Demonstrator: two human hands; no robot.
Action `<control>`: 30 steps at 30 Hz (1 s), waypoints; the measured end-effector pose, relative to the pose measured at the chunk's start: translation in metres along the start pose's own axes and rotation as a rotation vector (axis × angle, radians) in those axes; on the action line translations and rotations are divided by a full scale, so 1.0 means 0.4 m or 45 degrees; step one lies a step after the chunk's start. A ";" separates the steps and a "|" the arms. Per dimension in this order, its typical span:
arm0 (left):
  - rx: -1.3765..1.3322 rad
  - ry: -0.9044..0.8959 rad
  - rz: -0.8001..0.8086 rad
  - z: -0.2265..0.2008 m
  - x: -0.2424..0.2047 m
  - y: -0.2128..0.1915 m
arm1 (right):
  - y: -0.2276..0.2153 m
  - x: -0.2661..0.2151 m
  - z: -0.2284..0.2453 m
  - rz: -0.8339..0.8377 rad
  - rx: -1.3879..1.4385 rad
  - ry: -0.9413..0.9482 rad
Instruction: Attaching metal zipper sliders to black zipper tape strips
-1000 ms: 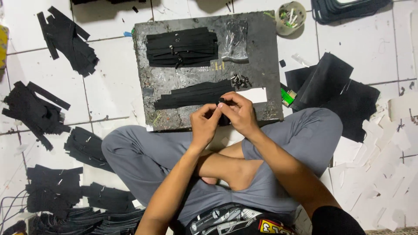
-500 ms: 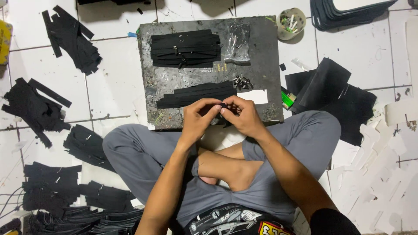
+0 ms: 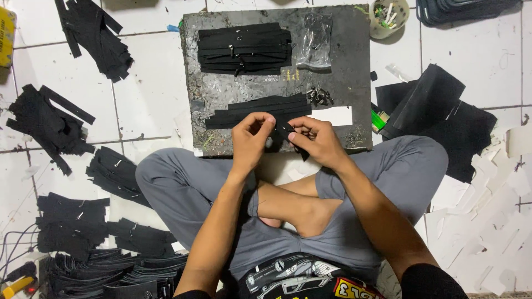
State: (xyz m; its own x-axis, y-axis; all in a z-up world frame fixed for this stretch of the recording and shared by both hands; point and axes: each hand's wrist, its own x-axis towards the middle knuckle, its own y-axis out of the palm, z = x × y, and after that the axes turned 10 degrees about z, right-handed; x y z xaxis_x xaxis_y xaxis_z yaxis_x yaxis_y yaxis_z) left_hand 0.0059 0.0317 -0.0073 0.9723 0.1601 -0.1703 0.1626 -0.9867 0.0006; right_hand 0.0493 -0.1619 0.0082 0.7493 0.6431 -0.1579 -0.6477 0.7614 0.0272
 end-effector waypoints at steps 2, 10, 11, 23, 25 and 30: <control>-0.053 -0.036 -0.007 0.010 0.006 0.003 | -0.003 0.001 -0.011 0.006 0.047 0.024; -0.115 -0.076 -0.003 0.015 -0.002 0.020 | 0.011 0.009 -0.023 -0.072 0.069 0.124; -0.113 -0.079 0.019 0.014 -0.004 0.026 | 0.011 0.009 -0.026 -0.073 0.028 0.118; -0.173 -0.125 -0.149 0.032 0.013 0.003 | 0.008 0.013 -0.015 -0.068 -0.182 0.064; -0.251 -0.127 -0.170 0.036 0.012 0.005 | 0.008 0.011 -0.013 -0.070 -0.189 0.064; -0.346 -0.078 -0.217 0.045 0.023 -0.009 | 0.008 0.009 -0.010 -0.088 0.053 0.108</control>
State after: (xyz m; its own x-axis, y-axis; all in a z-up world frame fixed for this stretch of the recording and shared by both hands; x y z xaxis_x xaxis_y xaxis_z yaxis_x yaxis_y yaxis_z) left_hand 0.0113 0.0363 -0.0267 0.9167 0.3120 -0.2497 0.3689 -0.9009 0.2286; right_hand 0.0493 -0.1575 0.0039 0.7768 0.5808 -0.2434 -0.5870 0.8077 0.0541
